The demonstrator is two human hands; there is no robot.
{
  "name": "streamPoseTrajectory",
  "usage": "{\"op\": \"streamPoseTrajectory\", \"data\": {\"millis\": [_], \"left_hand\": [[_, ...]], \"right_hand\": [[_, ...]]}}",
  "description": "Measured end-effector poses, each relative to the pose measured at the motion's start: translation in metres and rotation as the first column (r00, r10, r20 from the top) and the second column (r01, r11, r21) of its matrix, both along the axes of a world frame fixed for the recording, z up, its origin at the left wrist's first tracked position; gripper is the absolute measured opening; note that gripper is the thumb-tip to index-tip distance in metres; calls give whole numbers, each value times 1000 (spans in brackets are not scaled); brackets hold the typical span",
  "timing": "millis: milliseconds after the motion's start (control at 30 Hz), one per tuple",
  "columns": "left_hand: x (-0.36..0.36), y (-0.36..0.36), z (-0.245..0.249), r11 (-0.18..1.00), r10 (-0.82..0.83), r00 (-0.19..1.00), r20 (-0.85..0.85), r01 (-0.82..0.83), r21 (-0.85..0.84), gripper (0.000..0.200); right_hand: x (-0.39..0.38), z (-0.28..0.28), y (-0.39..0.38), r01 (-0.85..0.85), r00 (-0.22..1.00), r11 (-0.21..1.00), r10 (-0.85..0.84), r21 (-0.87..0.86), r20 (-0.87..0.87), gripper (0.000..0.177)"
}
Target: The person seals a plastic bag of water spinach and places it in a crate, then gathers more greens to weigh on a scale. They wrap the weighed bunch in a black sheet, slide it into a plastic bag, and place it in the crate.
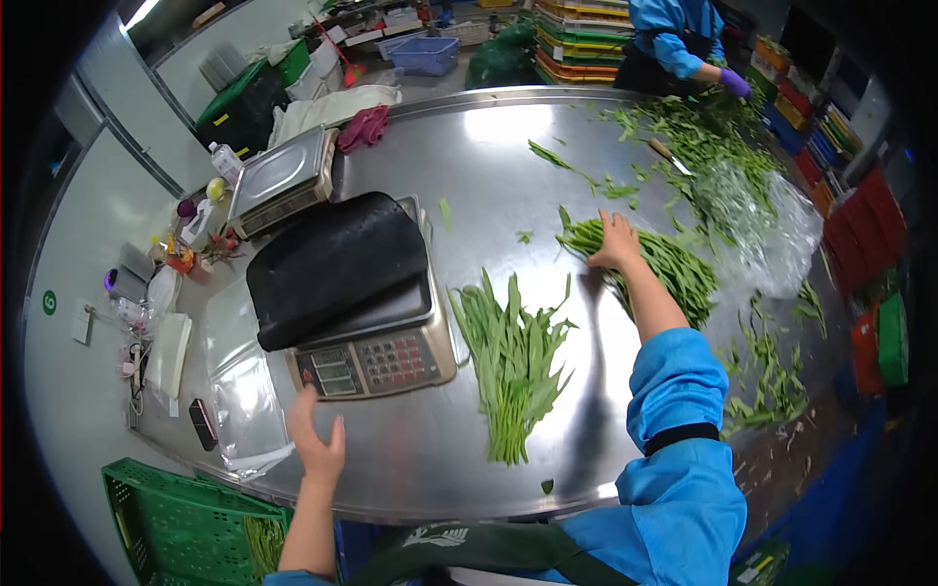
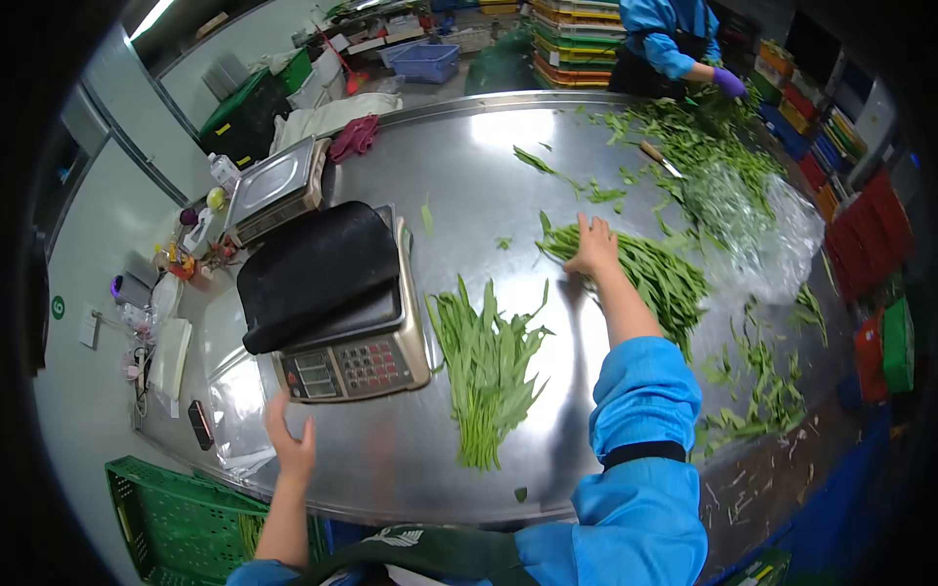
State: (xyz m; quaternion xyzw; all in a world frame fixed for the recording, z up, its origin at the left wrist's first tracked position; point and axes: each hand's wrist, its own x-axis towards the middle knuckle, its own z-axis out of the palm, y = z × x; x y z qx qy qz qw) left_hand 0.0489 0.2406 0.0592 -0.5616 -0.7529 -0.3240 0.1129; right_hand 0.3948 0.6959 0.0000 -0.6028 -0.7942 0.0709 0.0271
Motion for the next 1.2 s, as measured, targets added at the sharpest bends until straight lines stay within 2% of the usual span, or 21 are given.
{"op": "streamPoseTrajectory", "data": {"millis": [33,100,167,200,233,300,333,433,500,633,667,700,767,833,900,967,1033,1100,1133,1167,1200], "left_hand": [[-5,26,18,1000,19,996,-88,-18,14,72],[-8,78,51,995,61,977,-206,-75,-61,81],[-23,118,59,966,-11,970,-245,-53,-252,78],[-37,131,52,947,-109,959,-262,21,-320,64],[-66,139,35,907,-248,936,-251,133,-400,43],[-105,141,24,853,-365,912,-188,246,-461,28],[-114,139,28,892,-309,925,-222,201,-406,26],[-112,122,41,932,-212,937,-278,109,-345,28],[-77,112,49,991,-75,939,-334,33,-129,30],[-19,94,55,930,-365,923,-120,355,-97,28],[-5,93,50,898,-411,902,132,426,-110,31],[10,90,44,861,-426,822,378,496,-108,33],[56,99,36,803,-320,294,901,589,94,45],[90,107,11,672,-210,-224,952,674,306,77],[123,89,-13,594,138,-588,797,693,409,96],[137,58,-41,602,358,-742,567,648,467,95],[155,30,-61,821,385,-777,497,535,200,71],[147,14,-79,788,415,-773,480,569,235,66],[142,13,-81,783,419,-773,477,573,241,66],[136,14,-82,746,422,-758,497,602,286,61],[134,15,-84,709,419,-749,514,623,331,56]], "right_hand": [[-4,1,13,-13,988,998,21,-57,150,114],[-7,-14,40,-20,981,995,37,-93,191,120],[-8,-26,59,19,955,962,64,-271,291,124],[-11,-17,49,-4,971,967,65,-253,232,102],[-7,-29,47,-7,968,965,72,-262,239,102],[3,-52,47,-231,931,972,234,-43,281,69],[11,-57,38,-315,930,944,287,99,229,48],[28,-59,20,-340,929,935,317,99,190,37],[36,-42,3,-353,924,925,322,140,204,33],[49,37,-41,-410,907,807,408,426,101,34],[46,66,-65,-495,851,724,515,481,100,33],[40,91,-90,-568,781,631,616,529,103,32],[22,127,-144,-681,634,489,767,545,103,30],[-1,142,-204,-817,425,309,893,486,145,30],[-15,133,-257,-902,186,116,974,415,132,38],[-32,107,-302,-940,110,33,972,339,208,46],[-30,89,-340,-905,402,378,910,194,100,55],[-16,86,-365,-711,702,698,711,90,34,63],[-8,86,-376,-508,856,860,500,-37,-131,60],[3,76,-393,-501,861,865,493,-40,-123,60],[15,54,-412,-268,816,859,-38,-436,-577,55]]}}
